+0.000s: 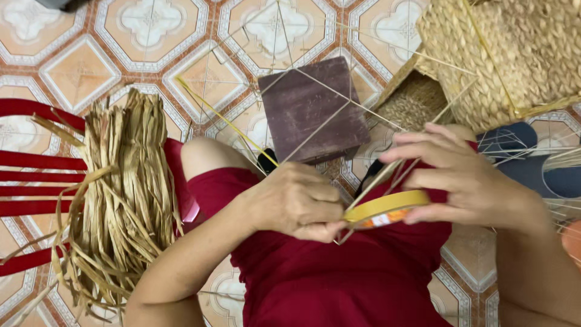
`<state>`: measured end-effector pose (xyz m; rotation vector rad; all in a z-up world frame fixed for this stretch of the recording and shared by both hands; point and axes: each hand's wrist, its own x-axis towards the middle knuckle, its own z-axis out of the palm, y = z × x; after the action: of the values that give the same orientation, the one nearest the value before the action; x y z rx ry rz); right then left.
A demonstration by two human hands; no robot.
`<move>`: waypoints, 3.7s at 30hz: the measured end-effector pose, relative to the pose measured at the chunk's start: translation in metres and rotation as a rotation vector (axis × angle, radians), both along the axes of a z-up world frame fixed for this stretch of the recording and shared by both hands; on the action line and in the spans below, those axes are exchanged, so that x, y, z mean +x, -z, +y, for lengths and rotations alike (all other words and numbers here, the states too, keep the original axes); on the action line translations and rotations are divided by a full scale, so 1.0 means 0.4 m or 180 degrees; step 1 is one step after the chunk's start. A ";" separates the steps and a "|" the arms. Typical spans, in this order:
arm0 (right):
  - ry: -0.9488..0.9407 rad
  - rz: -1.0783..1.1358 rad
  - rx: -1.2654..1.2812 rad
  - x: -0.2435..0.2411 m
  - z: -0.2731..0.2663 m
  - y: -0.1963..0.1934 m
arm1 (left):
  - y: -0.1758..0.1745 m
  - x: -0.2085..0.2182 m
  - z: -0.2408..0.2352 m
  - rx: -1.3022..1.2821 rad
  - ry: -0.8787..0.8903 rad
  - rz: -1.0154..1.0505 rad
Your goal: The person sits on the floor and repairs a woven basket by wrapping its wire frame with yellow tape. They use scissors to cut the tape and secure it around the frame, working methodically along the edges.
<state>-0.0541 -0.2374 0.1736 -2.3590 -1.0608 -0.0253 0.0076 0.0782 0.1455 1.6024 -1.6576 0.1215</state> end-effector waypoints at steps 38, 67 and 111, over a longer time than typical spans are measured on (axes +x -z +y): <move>0.1174 0.1561 -0.0476 -0.295 -0.270 0.114 | 0.063 -0.046 0.283 0.0193 -0.1798 0.1538; 0.2058 -0.0379 -0.0544 -0.158 -0.113 0.069 | -0.049 -0.099 0.217 0.0945 -0.2604 0.0790; 0.0885 -0.0445 0.1826 0.050 -0.032 0.115 | -0.178 -0.090 -0.076 -0.0151 -0.1281 0.0100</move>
<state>-0.0341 -0.2503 0.1277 -1.9701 -0.6592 -0.5314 -0.0283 0.0478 0.2167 1.8722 -1.2800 0.3360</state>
